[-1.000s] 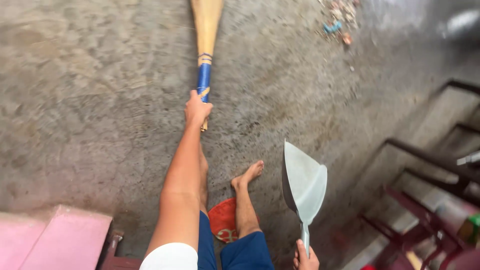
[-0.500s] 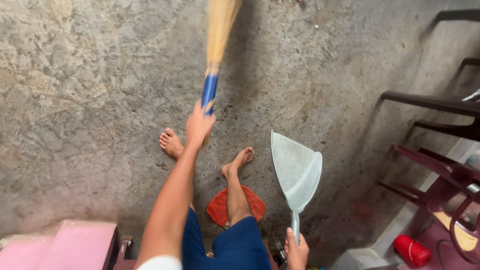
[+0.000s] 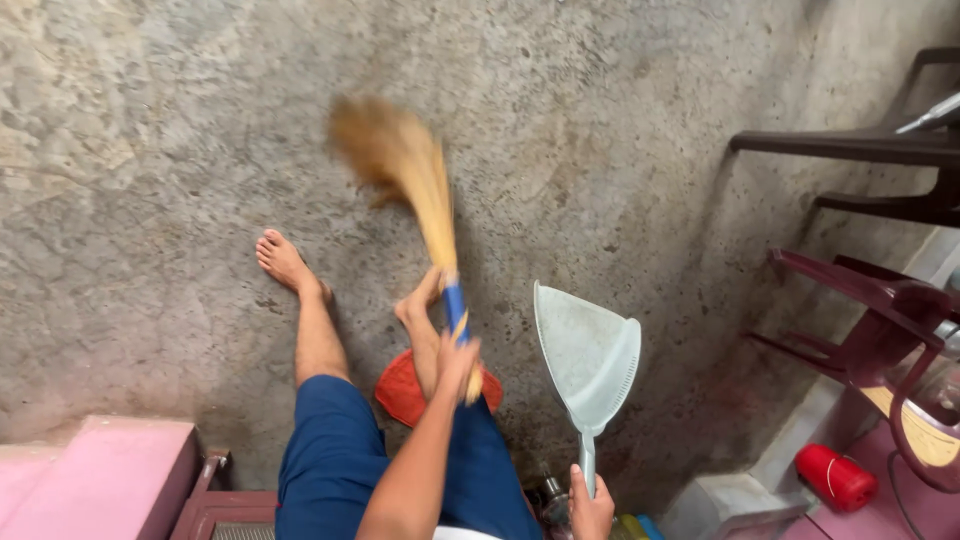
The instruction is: Sweeping the floor using a broom and a dustpan in a room.
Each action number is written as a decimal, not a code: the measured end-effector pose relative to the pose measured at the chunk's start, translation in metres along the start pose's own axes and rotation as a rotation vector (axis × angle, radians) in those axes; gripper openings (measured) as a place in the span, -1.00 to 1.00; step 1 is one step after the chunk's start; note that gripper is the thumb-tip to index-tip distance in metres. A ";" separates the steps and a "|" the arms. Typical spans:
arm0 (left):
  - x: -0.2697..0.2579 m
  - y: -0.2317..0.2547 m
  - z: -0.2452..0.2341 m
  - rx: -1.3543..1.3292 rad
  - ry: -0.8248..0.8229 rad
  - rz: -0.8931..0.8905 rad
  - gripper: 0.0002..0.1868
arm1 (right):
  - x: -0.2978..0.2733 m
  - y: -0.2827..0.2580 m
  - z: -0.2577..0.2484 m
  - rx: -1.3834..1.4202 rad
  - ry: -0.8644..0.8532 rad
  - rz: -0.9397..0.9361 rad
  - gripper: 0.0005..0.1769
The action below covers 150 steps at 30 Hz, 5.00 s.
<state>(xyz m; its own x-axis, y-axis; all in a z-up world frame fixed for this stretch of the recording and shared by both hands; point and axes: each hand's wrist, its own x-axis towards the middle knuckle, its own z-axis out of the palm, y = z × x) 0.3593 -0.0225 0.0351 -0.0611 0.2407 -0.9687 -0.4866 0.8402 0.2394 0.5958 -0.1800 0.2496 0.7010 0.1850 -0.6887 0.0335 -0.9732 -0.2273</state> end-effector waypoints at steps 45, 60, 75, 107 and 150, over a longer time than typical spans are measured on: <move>-0.014 0.476 -0.079 1.644 0.138 0.540 -0.42 | 0.026 -0.278 0.019 0.132 -0.031 0.117 -0.71; 0.108 0.329 0.193 1.417 0.147 0.148 -0.38 | 0.173 -0.407 -0.060 -0.107 -0.144 -0.066 -0.69; 0.020 0.385 0.125 1.204 0.443 0.385 -0.39 | 0.280 -0.463 -0.082 -0.311 -0.186 -0.319 -0.64; 0.193 0.286 0.226 0.384 0.565 0.034 -0.40 | 0.517 -0.857 0.197 -1.198 -0.182 -1.053 -0.48; 0.160 0.412 0.372 -0.243 0.582 0.268 -0.27 | 0.610 -0.855 0.347 -1.573 0.186 -1.020 -0.55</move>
<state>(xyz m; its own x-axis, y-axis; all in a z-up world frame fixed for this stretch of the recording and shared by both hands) 0.4731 0.5432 0.0037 -0.6320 0.0674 -0.7720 -0.5670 0.6388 0.5200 0.7482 0.8122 -0.2150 0.0478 0.7859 -0.6165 0.8912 0.2452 0.3817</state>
